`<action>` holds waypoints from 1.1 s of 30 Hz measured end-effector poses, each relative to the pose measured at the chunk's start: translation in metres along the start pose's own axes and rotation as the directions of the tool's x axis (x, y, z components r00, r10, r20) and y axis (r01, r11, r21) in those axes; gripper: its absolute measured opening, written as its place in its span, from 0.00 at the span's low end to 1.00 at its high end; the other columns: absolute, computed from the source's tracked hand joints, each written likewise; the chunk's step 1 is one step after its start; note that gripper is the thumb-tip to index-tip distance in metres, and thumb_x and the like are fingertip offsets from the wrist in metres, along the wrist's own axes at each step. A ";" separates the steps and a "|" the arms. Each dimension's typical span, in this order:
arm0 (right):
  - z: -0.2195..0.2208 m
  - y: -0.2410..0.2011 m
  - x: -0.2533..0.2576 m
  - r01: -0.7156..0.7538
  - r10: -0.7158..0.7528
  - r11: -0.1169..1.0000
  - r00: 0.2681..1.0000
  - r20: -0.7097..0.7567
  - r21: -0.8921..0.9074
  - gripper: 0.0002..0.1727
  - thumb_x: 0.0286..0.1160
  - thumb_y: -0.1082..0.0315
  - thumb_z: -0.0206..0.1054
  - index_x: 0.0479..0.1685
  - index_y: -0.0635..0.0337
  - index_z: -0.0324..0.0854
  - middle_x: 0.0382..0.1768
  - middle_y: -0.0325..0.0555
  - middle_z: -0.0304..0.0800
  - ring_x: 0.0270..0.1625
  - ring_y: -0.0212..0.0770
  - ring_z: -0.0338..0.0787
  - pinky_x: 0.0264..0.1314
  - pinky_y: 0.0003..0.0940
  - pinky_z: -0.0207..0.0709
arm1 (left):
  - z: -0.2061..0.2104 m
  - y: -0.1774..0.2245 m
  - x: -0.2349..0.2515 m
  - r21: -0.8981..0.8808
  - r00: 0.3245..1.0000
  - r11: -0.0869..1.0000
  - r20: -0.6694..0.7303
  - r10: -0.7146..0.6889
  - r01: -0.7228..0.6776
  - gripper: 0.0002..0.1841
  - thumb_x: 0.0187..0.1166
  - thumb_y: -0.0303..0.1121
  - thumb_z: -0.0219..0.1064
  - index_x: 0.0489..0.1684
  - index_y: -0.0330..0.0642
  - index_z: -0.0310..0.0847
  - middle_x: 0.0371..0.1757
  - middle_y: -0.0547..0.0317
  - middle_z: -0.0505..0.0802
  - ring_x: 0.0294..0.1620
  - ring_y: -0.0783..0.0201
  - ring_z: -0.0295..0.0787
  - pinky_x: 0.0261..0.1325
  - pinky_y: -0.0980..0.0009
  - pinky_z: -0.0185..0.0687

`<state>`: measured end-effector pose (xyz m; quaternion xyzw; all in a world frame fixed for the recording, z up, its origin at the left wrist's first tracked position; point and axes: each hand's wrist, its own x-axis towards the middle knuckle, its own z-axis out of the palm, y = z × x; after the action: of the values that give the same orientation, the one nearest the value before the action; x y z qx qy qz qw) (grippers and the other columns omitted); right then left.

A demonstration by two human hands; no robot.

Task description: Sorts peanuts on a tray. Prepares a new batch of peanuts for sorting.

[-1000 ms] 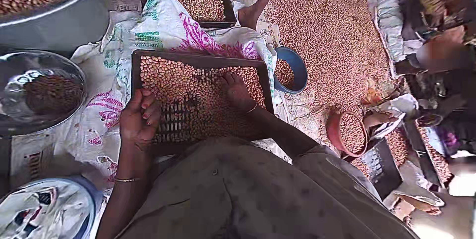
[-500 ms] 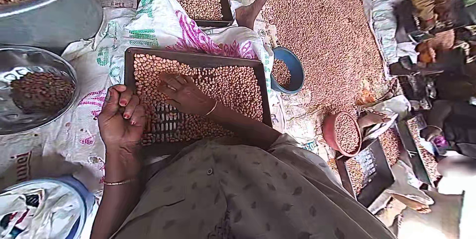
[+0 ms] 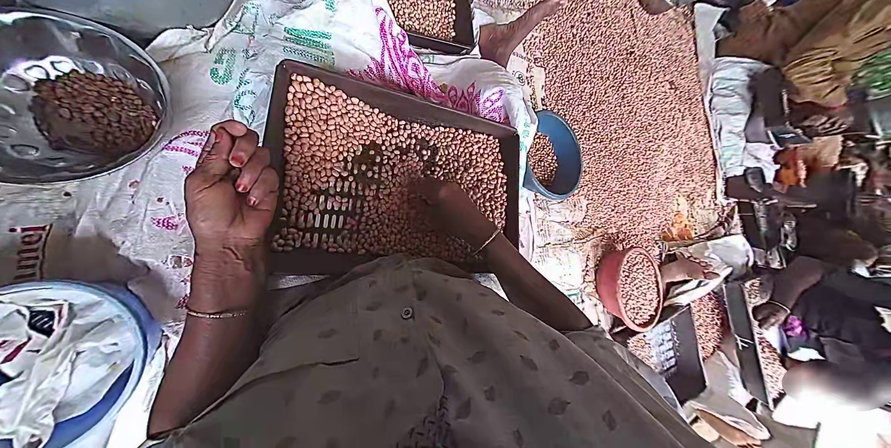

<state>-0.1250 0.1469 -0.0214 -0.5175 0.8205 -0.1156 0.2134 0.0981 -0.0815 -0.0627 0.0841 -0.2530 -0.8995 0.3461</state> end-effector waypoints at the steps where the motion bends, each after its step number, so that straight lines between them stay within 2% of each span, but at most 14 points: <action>1: -0.003 -0.009 0.002 0.057 -0.059 0.998 0.995 0.080 0.031 0.16 0.78 0.69 0.69 0.62 0.61 0.88 0.58 0.58 0.91 0.59 0.55 0.92 0.62 0.57 0.84 | 0.002 0.000 0.000 0.014 1.000 1.000 0.007 -0.016 0.016 0.20 0.97 0.44 0.31 0.45 0.54 0.71 0.25 0.74 0.70 0.12 0.81 0.57 0.14 0.89 0.53; 2: -0.005 -0.017 0.008 0.126 -0.129 0.991 0.988 0.084 0.040 0.15 0.77 0.68 0.70 0.60 0.59 0.89 0.58 0.55 0.92 0.60 0.53 0.92 0.62 0.55 0.85 | 0.005 0.000 0.001 0.030 0.999 0.999 0.017 -0.040 0.039 0.20 0.97 0.43 0.32 0.46 0.54 0.72 0.24 0.74 0.70 0.12 0.81 0.57 0.13 0.89 0.53; 4: -0.010 -0.033 0.028 0.228 -0.226 0.974 0.972 -0.068 0.015 0.10 0.78 0.69 0.70 0.52 0.59 0.91 0.55 0.51 0.91 0.54 0.49 0.93 0.55 0.50 0.88 | 0.009 0.000 0.006 0.068 0.996 0.994 0.034 -0.086 0.083 0.19 0.97 0.42 0.38 0.46 0.52 0.77 0.23 0.75 0.72 0.12 0.82 0.58 0.13 0.89 0.54; 6: -0.006 -0.040 0.061 0.220 -0.223 0.975 0.954 -0.203 -0.033 0.07 0.80 0.71 0.67 0.48 0.61 0.90 0.50 0.53 0.90 0.45 0.51 0.92 0.46 0.50 0.87 | 0.009 -0.001 0.004 0.127 0.993 0.986 0.038 -0.111 0.106 0.17 0.96 0.40 0.40 0.46 0.51 0.77 0.22 0.74 0.71 0.11 0.82 0.57 0.12 0.89 0.53; 7: 0.000 -0.042 0.080 0.183 -0.190 0.982 0.957 -0.217 -0.052 0.09 0.79 0.71 0.66 0.49 0.63 0.91 0.51 0.56 0.92 0.47 0.53 0.94 0.48 0.52 0.87 | 0.007 -0.002 0.000 0.151 0.992 0.983 0.041 -0.116 0.109 0.17 0.96 0.40 0.39 0.46 0.51 0.76 0.22 0.73 0.70 0.11 0.81 0.56 0.12 0.88 0.52; 12: 0.028 -0.054 0.108 0.048 -0.095 0.978 0.968 -0.231 -0.201 0.18 0.79 0.75 0.64 0.66 0.67 0.84 0.69 0.62 0.87 0.68 0.59 0.89 0.61 0.51 0.86 | 0.009 0.000 -0.004 0.157 0.990 0.980 0.040 -0.132 0.124 0.18 0.96 0.40 0.38 0.46 0.50 0.75 0.23 0.72 0.70 0.10 0.81 0.55 0.11 0.89 0.52; 14: 0.029 -0.050 0.105 0.081 -0.129 0.972 0.968 -0.215 -0.219 0.18 0.81 0.73 0.63 0.66 0.68 0.84 0.70 0.62 0.86 0.72 0.60 0.87 0.66 0.51 0.84 | 0.012 0.000 -0.006 0.154 0.990 0.980 0.041 -0.137 0.130 0.18 0.96 0.40 0.37 0.45 0.49 0.75 0.23 0.71 0.70 0.10 0.80 0.55 0.12 0.88 0.51; 17: 0.031 -0.037 0.105 0.237 -0.289 0.941 0.933 -0.213 -0.240 0.13 0.79 0.72 0.64 0.55 0.68 0.88 0.60 0.62 0.90 0.67 0.61 0.89 0.65 0.50 0.84 | 0.016 0.001 -0.001 0.176 0.987 0.973 0.026 -0.158 0.151 0.18 0.96 0.38 0.38 0.46 0.49 0.77 0.23 0.72 0.73 0.11 0.82 0.58 0.13 0.89 0.54; 20: 0.034 -0.031 0.107 0.297 -0.352 0.921 0.912 -0.209 -0.254 0.11 0.79 0.72 0.66 0.52 0.66 0.90 0.58 0.60 0.92 0.65 0.62 0.89 0.65 0.50 0.84 | 0.022 0.005 0.017 0.263 0.978 0.942 -0.024 -0.207 0.206 0.21 0.96 0.37 0.38 0.46 0.51 0.82 0.22 0.76 0.78 0.12 0.83 0.63 0.14 0.90 0.59; 22: 0.032 -0.038 0.107 0.234 -0.289 0.937 0.937 -0.197 -0.261 0.12 0.81 0.71 0.64 0.54 0.65 0.89 0.59 0.59 0.92 0.66 0.60 0.89 0.64 0.50 0.84 | 0.026 0.007 0.024 0.333 0.970 0.912 -0.058 -0.235 0.241 0.22 0.96 0.37 0.36 0.48 0.50 0.83 0.23 0.77 0.80 0.12 0.84 0.64 0.14 0.90 0.61; 24: 0.030 -0.050 0.107 0.123 -0.178 0.951 0.968 -0.179 -0.282 0.13 0.82 0.70 0.61 0.56 0.65 0.87 0.59 0.58 0.91 0.66 0.58 0.89 0.57 0.50 0.85 | 0.029 0.006 0.025 0.393 0.956 0.871 -0.111 -0.271 0.293 0.24 0.96 0.39 0.35 0.54 0.49 0.83 0.25 0.76 0.80 0.12 0.84 0.63 0.13 0.90 0.59; 26: 0.031 -0.054 0.109 0.085 -0.138 0.960 0.973 -0.187 -0.267 0.14 0.77 0.69 0.62 0.54 0.67 0.87 0.55 0.59 0.91 0.61 0.57 0.91 0.53 0.50 0.85 | 0.032 0.005 0.024 0.448 0.940 0.826 -0.154 -0.306 0.342 0.24 0.97 0.42 0.34 0.59 0.49 0.82 0.28 0.76 0.81 0.11 0.83 0.61 0.12 0.89 0.57; 30: 0.028 -0.042 0.111 0.196 -0.216 0.971 0.965 -0.148 -0.133 0.11 0.71 0.71 0.67 0.48 0.69 0.86 0.51 0.62 0.90 0.56 0.59 0.91 0.54 0.53 0.85 | 0.033 0.004 0.012 0.427 0.941 0.839 -0.176 -0.288 0.336 0.24 0.97 0.46 0.36 0.61 0.49 0.81 0.28 0.73 0.80 0.09 0.81 0.55 0.10 0.88 0.50; 33: 0.031 -0.038 0.107 0.222 -0.228 0.973 0.959 -0.167 -0.053 0.08 0.73 0.74 0.67 0.46 0.69 0.86 0.47 0.61 0.91 0.52 0.58 0.92 0.55 0.52 0.85 | 0.030 0.005 0.017 0.399 0.958 0.871 -0.136 -0.253 0.287 0.24 0.96 0.42 0.36 0.60 0.46 0.82 0.26 0.74 0.81 0.09 0.83 0.59 0.10 0.89 0.56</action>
<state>-0.1204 0.0349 -0.0582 -0.5992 0.7734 -0.1696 0.1182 0.0784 -0.0844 -0.0335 0.2258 -0.4097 -0.8606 0.2012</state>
